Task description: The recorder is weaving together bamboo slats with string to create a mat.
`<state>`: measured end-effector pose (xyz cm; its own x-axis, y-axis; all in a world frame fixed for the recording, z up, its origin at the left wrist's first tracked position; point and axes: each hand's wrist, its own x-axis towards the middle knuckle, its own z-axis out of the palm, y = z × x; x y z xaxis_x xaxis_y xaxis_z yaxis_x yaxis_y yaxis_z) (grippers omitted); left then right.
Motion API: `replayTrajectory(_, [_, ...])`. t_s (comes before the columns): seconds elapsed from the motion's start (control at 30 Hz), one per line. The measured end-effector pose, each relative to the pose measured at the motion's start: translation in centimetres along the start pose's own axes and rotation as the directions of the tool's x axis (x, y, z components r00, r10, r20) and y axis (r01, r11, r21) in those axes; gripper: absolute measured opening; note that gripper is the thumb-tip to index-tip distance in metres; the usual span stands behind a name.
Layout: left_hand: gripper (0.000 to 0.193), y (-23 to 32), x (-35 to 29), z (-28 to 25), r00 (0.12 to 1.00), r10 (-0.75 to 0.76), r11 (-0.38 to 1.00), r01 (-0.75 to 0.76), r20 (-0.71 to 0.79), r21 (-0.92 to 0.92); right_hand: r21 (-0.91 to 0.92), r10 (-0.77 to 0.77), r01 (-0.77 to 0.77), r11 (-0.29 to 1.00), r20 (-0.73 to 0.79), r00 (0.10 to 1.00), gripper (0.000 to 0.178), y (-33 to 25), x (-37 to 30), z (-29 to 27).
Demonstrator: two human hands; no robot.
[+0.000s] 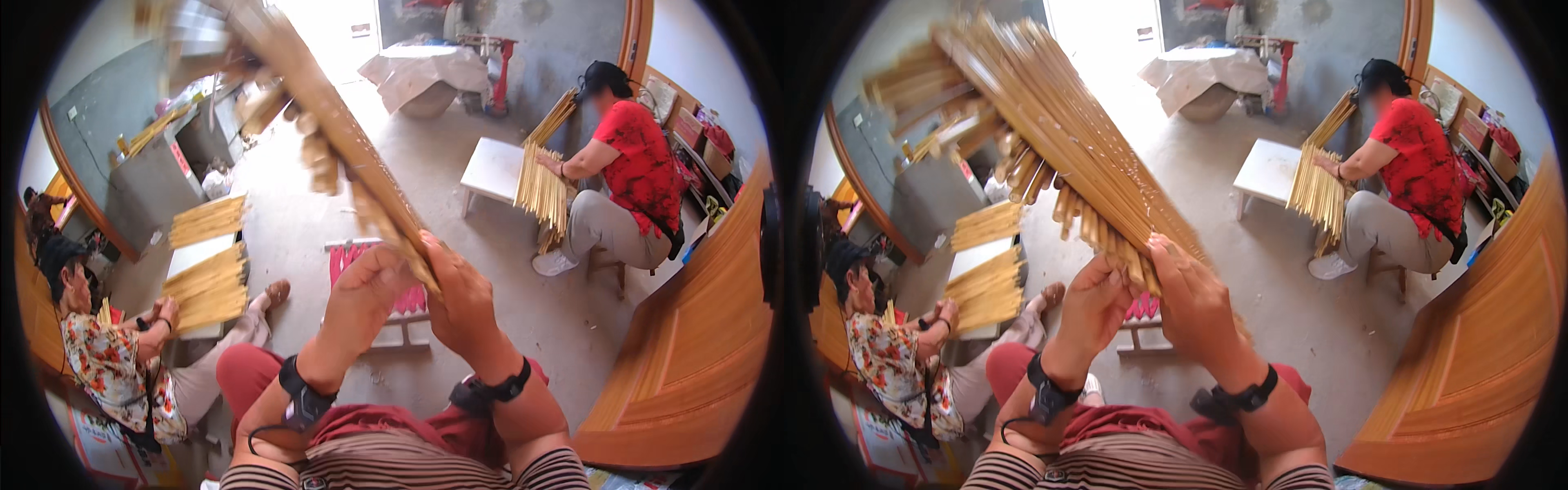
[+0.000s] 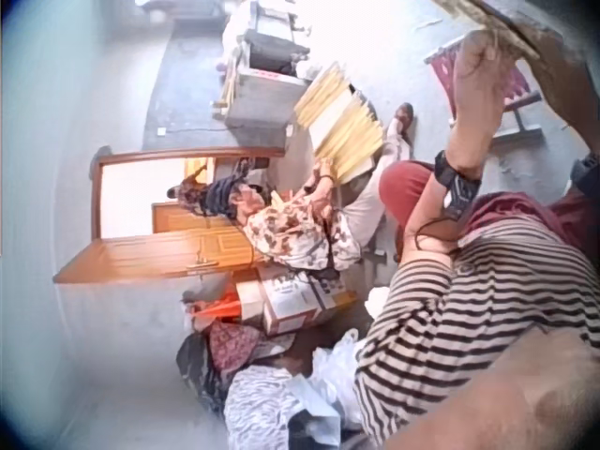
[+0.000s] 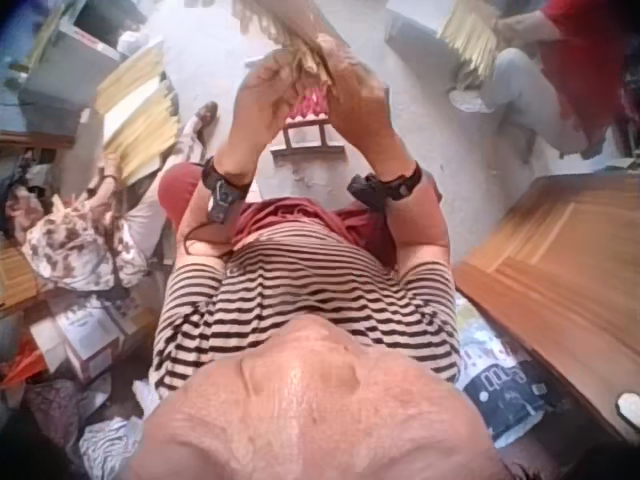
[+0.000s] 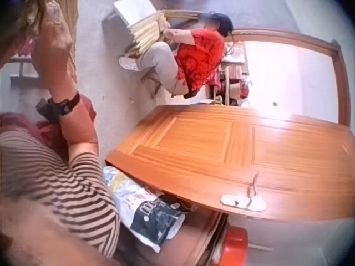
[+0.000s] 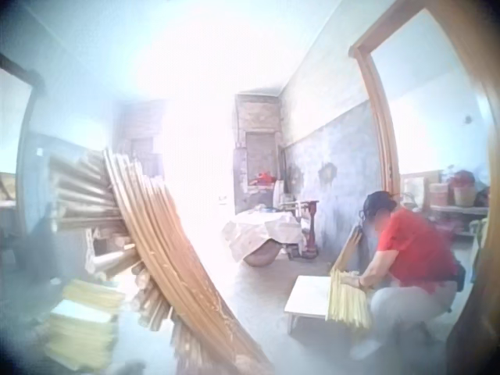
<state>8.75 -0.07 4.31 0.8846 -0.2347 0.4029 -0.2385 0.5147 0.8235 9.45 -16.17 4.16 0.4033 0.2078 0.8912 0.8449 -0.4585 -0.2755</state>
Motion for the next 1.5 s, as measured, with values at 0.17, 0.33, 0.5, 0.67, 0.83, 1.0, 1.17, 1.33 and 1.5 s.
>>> replayTrajectory(0.17, [0.013,-3.8,-5.6,-7.5,0.951,-0.238,0.93,0.163,-0.199,-0.33,-0.144,-0.018,0.066,0.987,0.313,0.949,0.043,1.8,-4.7,6.8])
replayTrajectory(0.33, [0.018,-8.4,-13.7,-15.0,0.78,-0.523,0.824,0.358,-0.345,-0.439,-0.143,-0.102,0.219,0.965,0.565,0.818,0.037,2.3,-11.2,12.7])
replayTrajectory(0.5, [0.038,-12.6,-16.7,-16.4,0.632,-0.647,0.732,0.357,-0.427,-0.58,-0.025,-0.041,0.086,0.996,0.726,0.687,0.046,1.4,-15.0,15.0])
replayTrajectory(0.67, [0.071,-16.8,-18.4,-17.8,0.657,-0.656,0.717,0.387,-0.371,-0.58,0.09,0.059,-0.258,0.962,0.853,0.519,0.054,3.1,-15.4,14.9])
replayTrajectory(0.83, [0.083,-17.4,-18.1,-18.4,0.687,-0.659,0.682,0.372,-0.308,-0.629,0.036,0.075,-0.158,0.987,0.764,0.641,0.034,2.8,-14.8,16.1])
replayTrajectory(1.0, [0.083,-17.4,-17.7,-17.9,0.65,-0.693,0.664,0.405,-0.313,-0.629,-0.016,0.092,-0.118,0.993,0.737,0.669,0.02,2.3,-14.3,17.7])
replayTrajectory(1.17, [0.065,-16.8,-17.4,-17.8,0.596,-0.677,0.713,0.382,-0.433,-0.589,-0.247,0.304,-0.181,0.952,0.838,0.454,0.008,2.4,-12.6,18.2])
replayTrajectory(1.33, [0.042,-16.3,-16.9,-17.8,0.557,-0.614,0.783,0.338,-0.559,-0.523,-0.296,0.376,-0.601,0.742,0.926,0.009,0.015,2.5,-9.8,17.7])
replayTrajectory(1.5, [0.03,-17.0,-17.2,-18.1,0.494,-0.645,0.761,0.352,-0.582,-0.545,-0.346,0.314,-0.481,0.806,0.938,-0.149,0.017,3.1,-10.5,18.1])
